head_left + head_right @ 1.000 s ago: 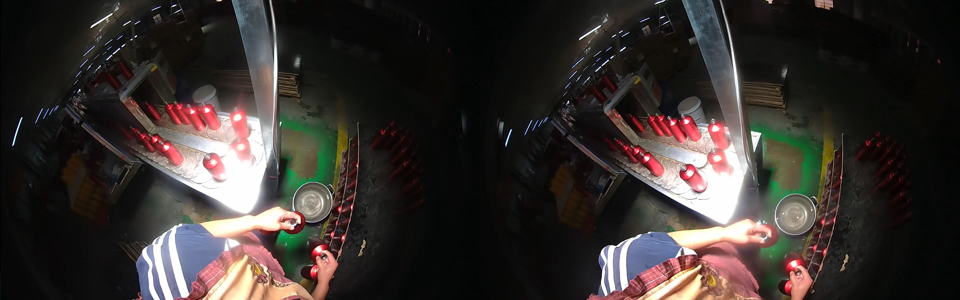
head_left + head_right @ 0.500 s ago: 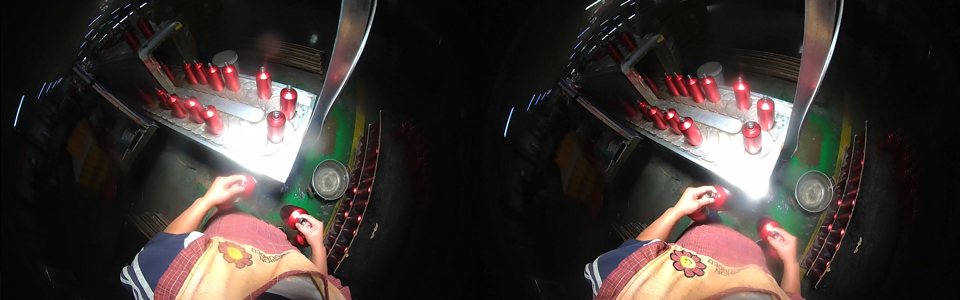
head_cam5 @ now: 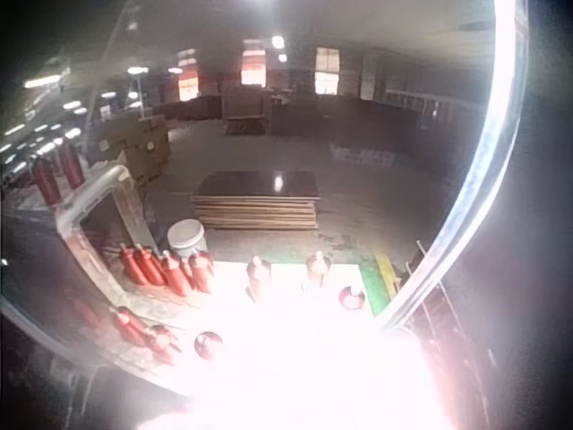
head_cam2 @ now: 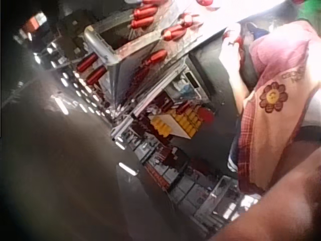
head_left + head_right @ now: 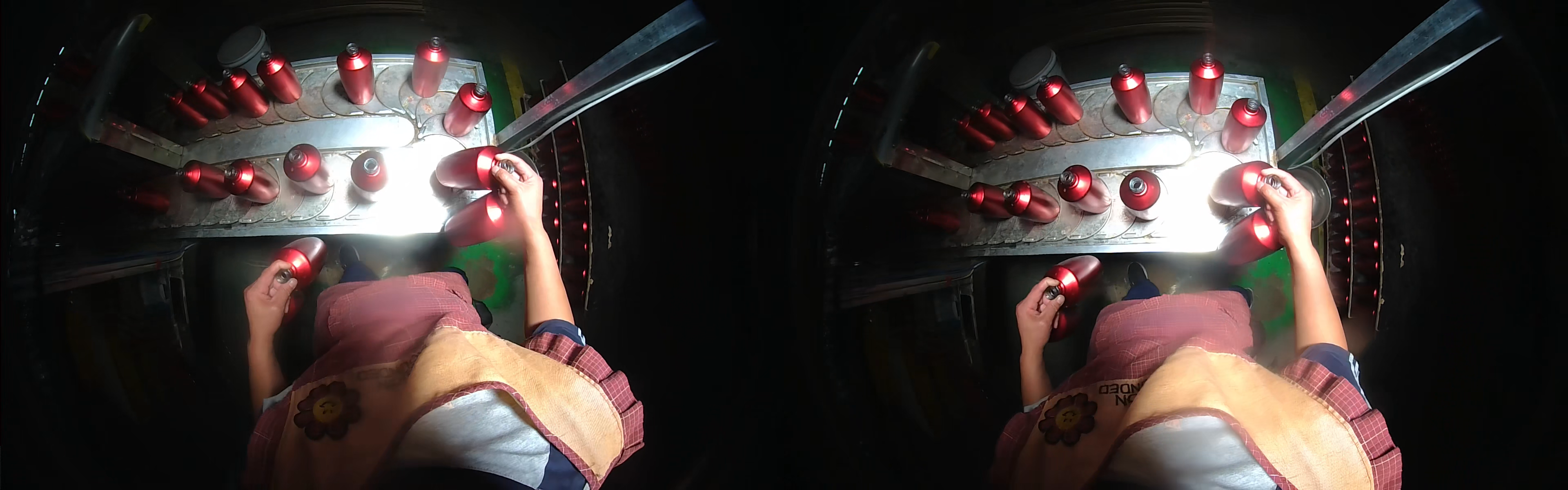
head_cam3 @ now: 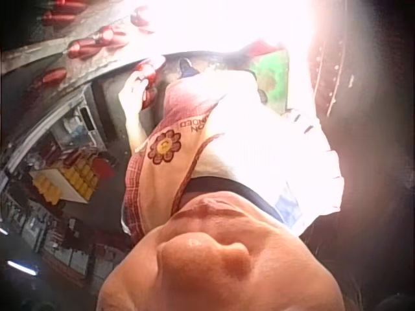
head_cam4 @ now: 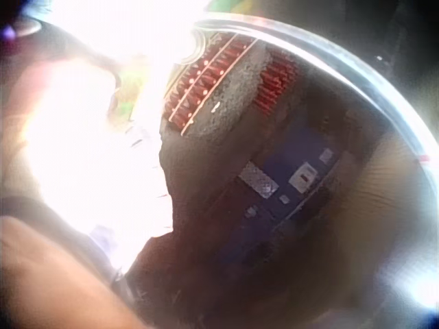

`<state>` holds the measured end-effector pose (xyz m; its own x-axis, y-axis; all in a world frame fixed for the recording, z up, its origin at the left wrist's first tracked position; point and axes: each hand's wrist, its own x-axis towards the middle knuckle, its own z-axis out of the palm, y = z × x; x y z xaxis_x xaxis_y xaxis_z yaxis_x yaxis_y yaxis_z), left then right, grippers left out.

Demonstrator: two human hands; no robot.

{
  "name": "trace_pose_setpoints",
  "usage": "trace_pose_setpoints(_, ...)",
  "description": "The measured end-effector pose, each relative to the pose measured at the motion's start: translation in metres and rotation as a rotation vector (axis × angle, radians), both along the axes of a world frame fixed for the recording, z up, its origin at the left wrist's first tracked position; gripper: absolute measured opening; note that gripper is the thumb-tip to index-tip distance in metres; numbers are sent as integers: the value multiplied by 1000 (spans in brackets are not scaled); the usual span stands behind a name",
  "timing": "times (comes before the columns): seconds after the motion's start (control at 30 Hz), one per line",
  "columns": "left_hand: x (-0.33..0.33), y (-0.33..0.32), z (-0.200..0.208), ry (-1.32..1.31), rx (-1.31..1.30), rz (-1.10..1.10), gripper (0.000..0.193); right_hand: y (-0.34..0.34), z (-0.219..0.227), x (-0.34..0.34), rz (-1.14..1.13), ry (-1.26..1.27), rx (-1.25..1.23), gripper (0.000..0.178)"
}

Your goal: The person repeatedly picks up red cylindrical cans from a floor pile and places them into slots on a metal tray. The person handles the cans one or two at a time, moving them between the floor and the tray in a repetitive cycle.

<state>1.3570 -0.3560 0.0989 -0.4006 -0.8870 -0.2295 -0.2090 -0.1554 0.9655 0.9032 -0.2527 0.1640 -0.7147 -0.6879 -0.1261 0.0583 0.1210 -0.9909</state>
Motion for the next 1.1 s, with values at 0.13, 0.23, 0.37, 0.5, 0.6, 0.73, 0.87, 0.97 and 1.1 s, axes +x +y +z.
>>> trace_pose_setpoints(0.13,37,-52,9,43,31,131,31,-90,-12,-24,-7,56,149,24)
trace_pose_setpoints(0.23,46,-42,8,60,-33,196,31,-82,-26,-43,-96,4,203,29)
trace_pose_setpoints(0.37,65,-25,14,102,-75,364,31,-46,-25,-47,-143,177,-32,40)
trace_pose_setpoints(0.5,89,-48,36,107,-58,505,29,-52,-18,-45,-70,227,-149,35)
trace_pose_setpoints(0.6,94,-71,51,16,22,541,26,-60,-16,-54,-98,291,-84,32)
trace_pose_setpoints(0.73,82,-94,46,147,-69,419,27,-30,0,-77,-240,592,-181,32)
trace_pose_setpoints(0.87,65,-125,19,185,-172,296,25,-5,36,-85,-170,688,-290,29)
trace_pose_setpoints(0.97,43,-163,5,0,-42,225,24,-21,63,-70,-173,640,-258,27)
trace_pose_setpoints(1.1,14,-190,9,88,-118,125,28,-34,91,-35,35,722,-116,29)
